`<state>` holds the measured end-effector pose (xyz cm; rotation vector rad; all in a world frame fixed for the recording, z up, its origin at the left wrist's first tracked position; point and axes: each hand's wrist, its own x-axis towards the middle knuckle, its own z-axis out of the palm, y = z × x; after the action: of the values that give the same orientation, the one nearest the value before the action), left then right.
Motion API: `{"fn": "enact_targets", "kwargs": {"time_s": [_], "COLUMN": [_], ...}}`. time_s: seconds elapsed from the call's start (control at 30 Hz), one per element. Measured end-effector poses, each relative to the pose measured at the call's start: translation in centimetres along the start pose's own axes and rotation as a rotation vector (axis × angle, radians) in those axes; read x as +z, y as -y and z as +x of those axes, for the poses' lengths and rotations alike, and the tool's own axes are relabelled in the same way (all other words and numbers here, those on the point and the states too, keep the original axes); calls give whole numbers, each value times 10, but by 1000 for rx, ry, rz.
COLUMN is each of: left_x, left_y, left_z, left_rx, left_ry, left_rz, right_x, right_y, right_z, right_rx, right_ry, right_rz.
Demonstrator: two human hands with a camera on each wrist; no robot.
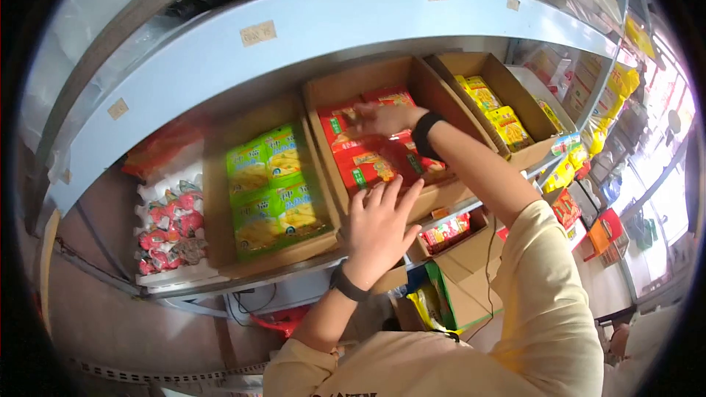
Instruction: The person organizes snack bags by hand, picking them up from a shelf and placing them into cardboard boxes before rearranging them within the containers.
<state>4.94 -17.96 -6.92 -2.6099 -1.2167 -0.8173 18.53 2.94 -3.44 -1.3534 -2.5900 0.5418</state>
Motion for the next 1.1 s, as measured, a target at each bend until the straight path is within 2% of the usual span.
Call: {"fn": "enact_targets", "kwargs": {"time_s": [0.03,0.1,0.13,0.17,0.2,0.27,0.33,0.43,0.47,0.53,0.57,0.63,0.67,0.73,0.77,0.83,0.87,0.9,0.93,1.0,1.1], "left_x": [0,-2,-3,-5,-7,-8,-10,25,38,68,87,121,130,145,162,172,177,179,186,204,243], "left_y": [0,0,-1,-1,-2,-6,-21,-47,-56,-79,-88,-109,-121,-149,-167,-187,-196,-203,-210,-227,-259], "left_z": [0,1,1,2,1,-6,-14,-25,-27,-32,-36,-42,-43,-46,-52,-49,-47,-40,-36,-28,-38], "left_rx": [2,11,5,23,43,74,159,237,269,267,280,340,280,151,183,79,22,11,23,48,-126], "left_ry": [0,1,24,4,-13,-58,-13,144,186,259,329,416,527,748,435,642,749,912,986,1128,887], "left_rz": [0,-8,-28,-30,-38,-159,-321,-743,-825,-912,-961,-1066,-1115,-1195,-1260,-1344,-1380,-1235,-1187,-1087,-1461], "right_x": [-18,-42,-49,-66,-68,-74,-74,-49,-43,-15,-4,35,54,97,107,134,145,151,159,180,195], "right_y": [8,12,4,20,14,38,58,55,55,30,26,8,6,-18,-17,-23,-25,-29,-36,-56,-92], "right_z": [-15,-51,-65,-97,-119,-192,-259,-344,-369,-422,-438,-481,-492,-533,-540,-553,-558,-565,-572,-581,-595], "right_rx": [37,-50,-8,-46,-104,-74,64,205,257,507,528,723,729,757,818,889,1001,1082,1160,1139,1129], "right_ry": [-16,-189,-231,-192,-273,-394,-404,-616,-660,-751,-748,-851,-969,-1059,-1082,-1169,-1131,-1099,-1066,-1157,-1243], "right_rz": [16,31,0,63,42,113,269,387,368,441,434,486,631,733,725,740,710,723,738,805,809]}}
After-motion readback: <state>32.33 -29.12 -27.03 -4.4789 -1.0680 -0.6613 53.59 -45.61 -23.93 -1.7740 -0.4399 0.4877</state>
